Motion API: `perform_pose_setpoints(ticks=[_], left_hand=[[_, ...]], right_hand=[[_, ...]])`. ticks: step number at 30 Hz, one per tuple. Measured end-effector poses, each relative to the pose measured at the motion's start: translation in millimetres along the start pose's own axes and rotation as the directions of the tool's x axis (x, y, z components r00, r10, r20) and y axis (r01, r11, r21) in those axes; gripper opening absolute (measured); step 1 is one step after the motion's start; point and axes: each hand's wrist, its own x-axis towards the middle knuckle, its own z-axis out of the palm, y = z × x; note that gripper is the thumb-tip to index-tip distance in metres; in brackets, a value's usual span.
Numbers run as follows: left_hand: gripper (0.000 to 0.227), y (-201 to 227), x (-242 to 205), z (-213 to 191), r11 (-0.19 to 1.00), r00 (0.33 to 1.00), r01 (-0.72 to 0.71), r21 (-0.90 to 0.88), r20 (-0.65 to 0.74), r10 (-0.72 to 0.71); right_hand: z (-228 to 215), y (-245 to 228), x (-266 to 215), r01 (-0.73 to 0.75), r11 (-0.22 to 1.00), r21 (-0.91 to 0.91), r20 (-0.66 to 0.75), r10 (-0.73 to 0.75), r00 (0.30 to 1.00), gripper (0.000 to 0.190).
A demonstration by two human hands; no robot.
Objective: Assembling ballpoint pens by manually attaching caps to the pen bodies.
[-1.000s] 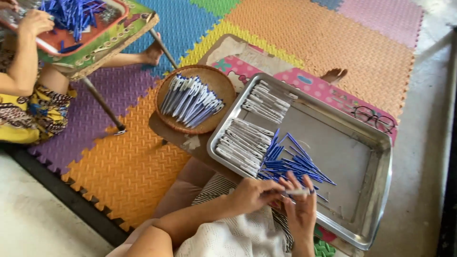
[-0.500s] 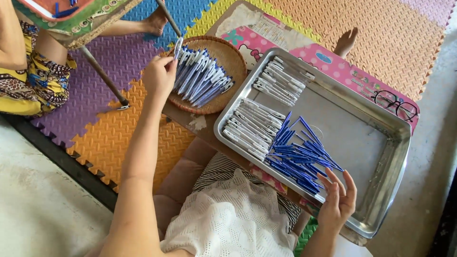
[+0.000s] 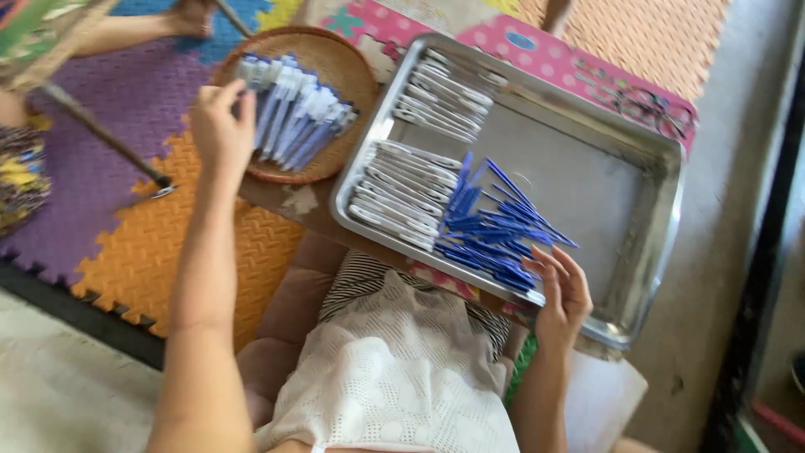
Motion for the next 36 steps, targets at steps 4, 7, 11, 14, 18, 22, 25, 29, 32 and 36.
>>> perform_pose_setpoints(ticks=[4, 7, 11, 14, 18, 22, 25, 29, 32, 36], left_hand=[[0.02, 72.0, 6.5, -26.4, 0.947, 0.977, -0.215, -0.239, -0.038, 0.212], [0.021, 146.6, 6.5, -30.9, 0.85, 0.939, -0.312, -0.424, -0.003, 0.343], [0.028, 212.1, -33.7, 57.8, 0.684, 0.814, -0.414, -0.601, 0.091, 0.573], [0.019, 270.6, -66.2, 79.8, 0.663, 0.674, -0.534, -0.524, 0.209, 0.708], [0.019, 279.1, -65.6, 93.3, 0.653, 0.655, -0.545, -0.526, 0.218, 0.723], [0.019, 285.8, -61.3, 108.7, 0.656, 0.641, -0.553, -0.514, 0.242, 0.729], [0.02, 292.9, -57.3, 119.9, 0.653, 0.627, -0.559, -0.511, 0.254, 0.736], [0.022, 304.1, -55.4, 130.5, 0.648, 0.61, -0.568, -0.508, 0.269, 0.746], [0.016, 308.7, -54.1, 92.6, 0.586, 0.661, -0.342, -0.735, 0.255, 0.706], [0.013, 345.9, -72.1, 28.2, 0.417, 0.589, -0.143, -0.897, 0.262, 0.764]], right_hand=[[-4.9, 6.0, -0.7, 0.011, 1.0, 0.023, -0.013, -0.011, 1.0, 0.028], [-1.2, 0.9, -1.1, 0.021, 1.0, 0.021, -0.015, -0.02, 1.0, 0.024], [-0.1, 10.3, 1.8, 0.133, 0.991, -0.012, -0.071, -0.134, 0.988, 0.02], [-6.4, 22.3, -2.9, 0.202, 0.979, 0.001, -0.163, -0.199, 0.966, 0.021], [-1.4, 14.7, -10.6, 0.201, 0.98, -0.002, -0.183, -0.198, 0.963, 0.021], [-0.2, 15.4, -11.4, 0.199, 0.98, -0.002, -0.19, -0.195, 0.962, 0.02], [-1.9, 18.1, -9.7, 0.198, 0.98, -0.006, -0.199, -0.195, 0.96, 0.02], [-4.0, 21.4, -7.8, 0.198, 0.98, -0.016, -0.211, -0.197, 0.957, 0.019], [-2.9, 10.9, -5.5, 0.122, 0.99, 0.068, -0.173, -0.109, 0.979, 0.022], [-26.2, 36.9, -7.7, 0.095, 0.938, 0.334, -0.064, -0.078, 0.995, 0.064]])
